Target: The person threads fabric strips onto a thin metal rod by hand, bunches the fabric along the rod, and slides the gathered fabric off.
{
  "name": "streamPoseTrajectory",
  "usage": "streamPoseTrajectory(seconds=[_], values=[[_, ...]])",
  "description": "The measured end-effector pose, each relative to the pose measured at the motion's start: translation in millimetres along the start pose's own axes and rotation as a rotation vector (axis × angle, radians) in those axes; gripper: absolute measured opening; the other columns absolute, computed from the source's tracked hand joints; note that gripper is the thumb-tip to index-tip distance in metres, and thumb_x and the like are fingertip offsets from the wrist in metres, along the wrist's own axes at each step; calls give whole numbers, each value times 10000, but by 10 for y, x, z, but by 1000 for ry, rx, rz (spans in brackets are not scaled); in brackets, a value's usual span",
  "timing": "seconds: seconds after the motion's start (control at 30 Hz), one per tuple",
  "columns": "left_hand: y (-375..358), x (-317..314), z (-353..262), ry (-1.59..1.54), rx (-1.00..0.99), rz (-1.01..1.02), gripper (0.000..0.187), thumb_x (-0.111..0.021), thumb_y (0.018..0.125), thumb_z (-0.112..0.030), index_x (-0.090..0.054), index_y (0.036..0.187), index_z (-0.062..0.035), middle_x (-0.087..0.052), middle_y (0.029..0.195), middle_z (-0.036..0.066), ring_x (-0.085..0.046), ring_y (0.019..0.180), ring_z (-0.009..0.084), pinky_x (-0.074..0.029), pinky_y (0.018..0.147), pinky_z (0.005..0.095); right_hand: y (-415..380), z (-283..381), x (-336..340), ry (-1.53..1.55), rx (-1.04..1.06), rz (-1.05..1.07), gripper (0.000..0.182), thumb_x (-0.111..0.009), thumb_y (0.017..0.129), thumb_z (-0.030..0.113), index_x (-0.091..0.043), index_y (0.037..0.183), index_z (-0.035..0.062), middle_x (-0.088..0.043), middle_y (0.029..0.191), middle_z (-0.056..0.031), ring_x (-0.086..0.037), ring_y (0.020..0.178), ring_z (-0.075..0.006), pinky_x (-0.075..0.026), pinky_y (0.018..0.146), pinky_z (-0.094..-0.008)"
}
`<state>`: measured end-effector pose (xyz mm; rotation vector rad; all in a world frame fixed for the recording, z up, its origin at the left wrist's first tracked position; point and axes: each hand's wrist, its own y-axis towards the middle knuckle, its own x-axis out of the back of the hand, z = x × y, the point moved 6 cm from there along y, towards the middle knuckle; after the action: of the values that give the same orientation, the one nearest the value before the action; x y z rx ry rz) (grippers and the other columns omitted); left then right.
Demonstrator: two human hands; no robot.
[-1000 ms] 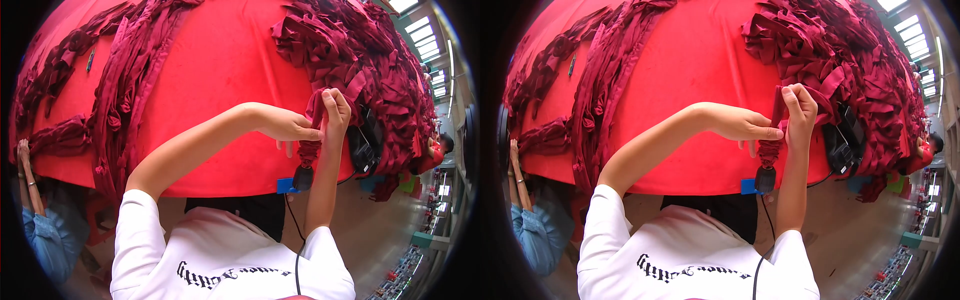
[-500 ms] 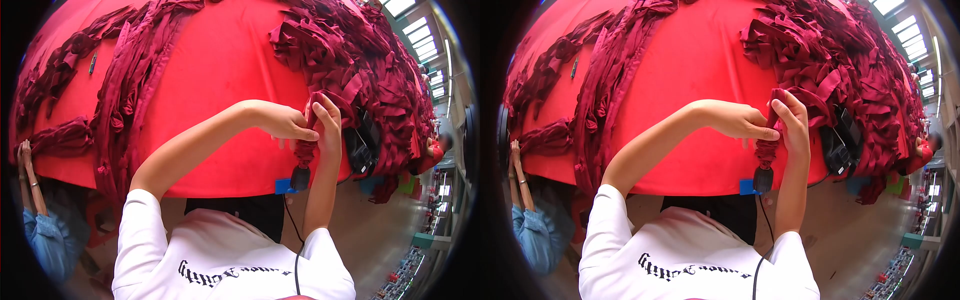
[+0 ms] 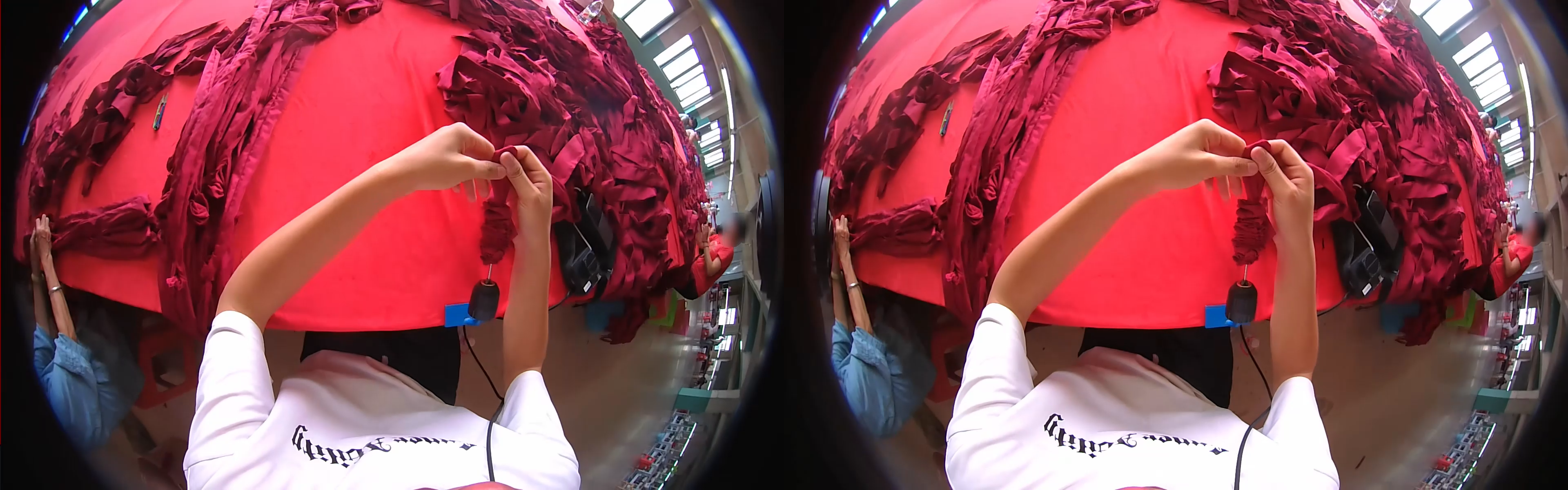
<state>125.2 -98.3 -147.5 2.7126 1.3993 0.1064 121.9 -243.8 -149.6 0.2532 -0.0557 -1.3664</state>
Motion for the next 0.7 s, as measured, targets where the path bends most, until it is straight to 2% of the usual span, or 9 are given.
streamPoseTrajectory(seconds=[0.07, 0.13, 0.17, 0.2, 0.27, 0.43, 0.63, 0.7], values=[[-3, 26, 44, 22, 31, 8, 255, -668, 936, -250, -719, 972, -3, -711, 751, 44, -706, 693, 127, -501, 636, 255, -10, -140, 15, 63, -77, 15, 144, -634, 979, 163, -617, 912, 37, -604, 796, 20, -525, 688, -22, -410, 611, -171], [0, -37, 175, -17, 35, 166, 236, -664, 932, -231, -723, 953, -4, -717, 752, 48, -707, 699, 123, -505, 648, 249, -62, -148, -8, 49, -92, 77, 165, -627, 985, 178, -606, 892, 44, -596, 780, 23, -520, 677, -23, -412, 602, -175], [-39, -101, 213, -8, 113, 238, 253, -663, 935, -253, -724, 930, -7, -723, 766, 56, -706, 708, 122, -505, 658, 244, -114, -129, -33, 33, -100, 135, 187, -620, 990, 192, -594, 871, 50, -588, 765, 25, -515, 666, -24, -415, 593, -179], [-62, -116, 200, -9, 120, 242, 253, -663, 935, -253, -724, 930, -7, -723, 766, 56, -706, 708, 122, -505, 658, 244, -162, -105, -62, 15, -105, 191, 211, -613, 996, 206, -582, 850, 57, -581, 750, 28, -510, 655, -25, -418, 584, -183], [-109, -196, 207, -102, 219, 351, 247, -658, 916, -253, -712, 904, -13, -729, 774, 98, -708, 686, 164, -525, 652, 276, -206, -80, -44, 1, -119, 196, 232, -613, 995, 194, -572, 818, 49, -550, 720, 45, -479, 648, -18, -390, 581, -185], [-104, -206, 218, -7, 228, 378, 316, -659, 919, -338, -703, 874, -28, -730, 806, 80, -706, 702, 164, -524, 654, 282, -205, -43, 50, -229, -96, 263, 273, -618, 984, 159, -578, 742, 39, -437, 676, 80, -365, 647, -11, -265, 553, -220], [-140, -206, 185, 120, 226, 390, 359, -666, 933, -385, -694, 939, -28, -717, 810, 50, -685, 753, 127, -510, 664, 260, -214, -20, 60, -244, -94, 281, 259, -590, 992, 149, -582, 767, 23, -437, 671, 85, -364, 645, -7, -266, 547, -230], [-131, -171, 207, 54, 172, 335, 345, -643, 958, -366, -677, 1000, -25, -705, 810, 34, -669, 768, 105, -504, 667, 245, -244, -25, -32, -148, -131, 225, 230, -571, 997, 151, -608, 819, 10, -498, 695, 67, -422, 667, -8, -324, 568, -223]])
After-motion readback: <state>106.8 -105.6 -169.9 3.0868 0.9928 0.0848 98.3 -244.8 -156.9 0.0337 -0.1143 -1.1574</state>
